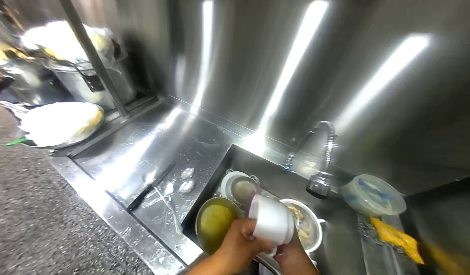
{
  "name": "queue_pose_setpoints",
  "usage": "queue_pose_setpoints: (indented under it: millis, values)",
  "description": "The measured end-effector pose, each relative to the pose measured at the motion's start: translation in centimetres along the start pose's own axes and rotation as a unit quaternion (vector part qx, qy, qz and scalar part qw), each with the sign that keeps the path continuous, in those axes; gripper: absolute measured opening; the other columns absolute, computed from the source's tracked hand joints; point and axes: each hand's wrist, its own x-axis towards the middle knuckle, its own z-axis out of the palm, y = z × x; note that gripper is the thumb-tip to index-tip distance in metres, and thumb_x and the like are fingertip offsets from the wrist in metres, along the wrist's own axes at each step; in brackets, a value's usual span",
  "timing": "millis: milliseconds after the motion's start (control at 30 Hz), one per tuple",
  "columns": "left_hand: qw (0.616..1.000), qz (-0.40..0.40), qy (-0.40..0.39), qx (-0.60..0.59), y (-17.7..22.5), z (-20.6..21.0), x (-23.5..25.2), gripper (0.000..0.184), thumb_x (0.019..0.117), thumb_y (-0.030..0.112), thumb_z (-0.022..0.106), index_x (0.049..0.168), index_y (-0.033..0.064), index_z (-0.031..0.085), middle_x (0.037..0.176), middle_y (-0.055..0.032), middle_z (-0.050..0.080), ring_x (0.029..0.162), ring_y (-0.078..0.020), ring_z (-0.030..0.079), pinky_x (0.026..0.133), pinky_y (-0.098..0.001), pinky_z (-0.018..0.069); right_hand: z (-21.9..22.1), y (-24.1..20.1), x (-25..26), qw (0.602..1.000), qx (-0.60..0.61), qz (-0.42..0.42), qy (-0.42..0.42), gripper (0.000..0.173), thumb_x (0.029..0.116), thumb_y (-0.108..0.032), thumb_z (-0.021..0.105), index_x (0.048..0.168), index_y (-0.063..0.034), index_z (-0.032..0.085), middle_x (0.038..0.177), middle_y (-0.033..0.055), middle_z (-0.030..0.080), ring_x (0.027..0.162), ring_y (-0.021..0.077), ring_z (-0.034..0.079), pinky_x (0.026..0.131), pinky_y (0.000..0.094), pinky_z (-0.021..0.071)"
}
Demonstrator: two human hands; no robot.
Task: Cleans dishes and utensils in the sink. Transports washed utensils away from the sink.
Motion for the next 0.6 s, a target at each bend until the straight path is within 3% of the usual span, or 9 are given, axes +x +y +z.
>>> queue_pose_setpoints:
  millis: [33, 100, 133, 200, 233, 267, 400, 533, 600]
  values:
    - [0.996, 0.040, 0.023, 0.077, -0.1, -0.4, 0.4, 0.014, 0.0903, 0.004, 0.070, 0.100, -0.0065, 0.072, 0.095, -0.0073, 0.074, 0.094, -0.0086, 0.069, 0.091, -0.0301, 0.0555, 0.5, 1.3, -0.2, 1.000, 0.015, 0.008, 0.022, 0.050, 0.1127, -0.037, 0.012, 0.105, -0.0126, 0.055, 0.077, 0.0007, 0.067, 0.070, 0.0095, 0.067, 0.061, 0.0292, 0.0584]
    - [0.973, 0.066, 0.076, 0.208, 0.2, -1.7, 1.9, 0.014, 0.0895, 0.008, 0.071, 0.094, -0.0052, 0.074, 0.093, -0.0121, 0.074, 0.095, -0.0159, 0.070, 0.092, -0.0361, 0.0551, 1.8, 3.0, 0.4, 0.997, -0.056, -0.014, 0.049, 0.042, 0.1130, -0.027, 0.019, 0.105, -0.0070, 0.055, 0.076, 0.0028, 0.064, 0.066, 0.0108, 0.065, 0.058, 0.0295, 0.0561]
    - [0.959, 0.050, 0.103, 0.258, 0.6, -2.7, 2.8, 0.014, 0.0891, 0.008, 0.072, 0.093, -0.0051, 0.074, 0.092, -0.0139, 0.074, 0.094, -0.0191, 0.071, 0.092, -0.0387, 0.0562, 2.4, 3.4, 0.7, 0.991, -0.117, -0.030, 0.054, 0.042, 0.1130, -0.026, 0.025, 0.105, -0.0037, 0.059, 0.077, 0.0043, 0.066, 0.068, 0.0116, 0.065, 0.061, 0.0309, 0.0564]
    - [0.929, -0.042, 0.145, 0.338, 1.4, -5.2, 5.2, 0.016, 0.0916, 0.011, 0.071, 0.096, -0.0045, 0.074, 0.095, -0.0167, 0.073, 0.095, -0.0250, 0.071, 0.091, -0.0446, 0.0558, 2.4, 3.0, 1.2, 0.968, -0.234, -0.068, 0.052, 0.047, 0.1125, -0.030, 0.036, 0.111, 0.0055, 0.067, 0.095, 0.0138, 0.068, 0.088, 0.0188, 0.066, 0.082, 0.0397, 0.0553]
    - [0.909, -0.085, 0.150, 0.379, 1.8, -6.8, 6.5, 0.019, 0.0935, 0.013, 0.071, 0.101, -0.0039, 0.074, 0.098, -0.0186, 0.073, 0.097, -0.0291, 0.070, 0.093, -0.0492, 0.0543, 2.0, 2.7, 1.7, 0.954, -0.276, -0.091, 0.071, 0.049, 0.1120, -0.032, 0.037, 0.103, 0.0055, 0.068, 0.091, 0.0142, 0.067, 0.086, 0.0197, 0.066, 0.080, 0.0411, 0.0545]
    - [0.887, -0.119, 0.144, 0.423, 2.0, -8.4, 7.7, 0.022, 0.0961, 0.015, 0.069, 0.108, -0.0032, 0.073, 0.103, -0.0209, 0.072, 0.101, -0.0338, 0.069, 0.095, -0.0542, 0.0525, 1.2, 2.2, 2.2, 0.945, -0.297, -0.098, 0.093, 0.052, 0.1121, -0.034, 0.037, 0.100, 0.0056, 0.069, 0.090, 0.0154, 0.067, 0.087, 0.0211, 0.066, 0.081, 0.0427, 0.0538]
    - [0.788, -0.175, 0.082, 0.585, 1.2, -14.6, 11.6, 0.022, 0.1000, 0.012, 0.065, 0.113, -0.0041, 0.071, 0.104, -0.0272, 0.071, 0.103, -0.0460, 0.068, 0.095, -0.0660, 0.0487, -5.0, 0.1, 2.8, 0.930, -0.306, -0.078, 0.189, 0.054, 0.1132, -0.034, 0.033, 0.110, 0.0070, 0.068, 0.103, 0.0203, 0.067, 0.098, 0.0256, 0.064, 0.088, 0.0455, 0.0513]
    - [0.664, -0.274, 0.009, 0.696, 0.6, -17.4, 13.2, 0.020, 0.0990, 0.010, 0.062, 0.113, -0.0034, 0.069, 0.108, -0.0292, 0.069, 0.111, -0.0502, 0.064, 0.096, -0.0671, 0.0473, -11.4, -0.8, 2.4, 0.919, -0.283, -0.042, 0.269, 0.055, 0.1125, -0.038, 0.033, 0.116, 0.0059, 0.066, 0.106, 0.0203, 0.067, 0.098, 0.0256, 0.065, 0.086, 0.0469, 0.0522]
    - [0.634, -0.262, 0.007, 0.727, 0.8, -17.0, 13.4, 0.023, 0.0988, 0.008, 0.062, 0.118, -0.0043, 0.068, 0.111, -0.0292, 0.069, 0.114, -0.0488, 0.063, 0.102, -0.0636, 0.0448, -14.0, -0.9, 3.1, 0.913, -0.293, -0.035, 0.280, 0.051, 0.1121, -0.035, 0.036, 0.110, 0.0057, 0.066, 0.101, 0.0185, 0.066, 0.094, 0.0239, 0.064, 0.084, 0.0454, 0.0517]
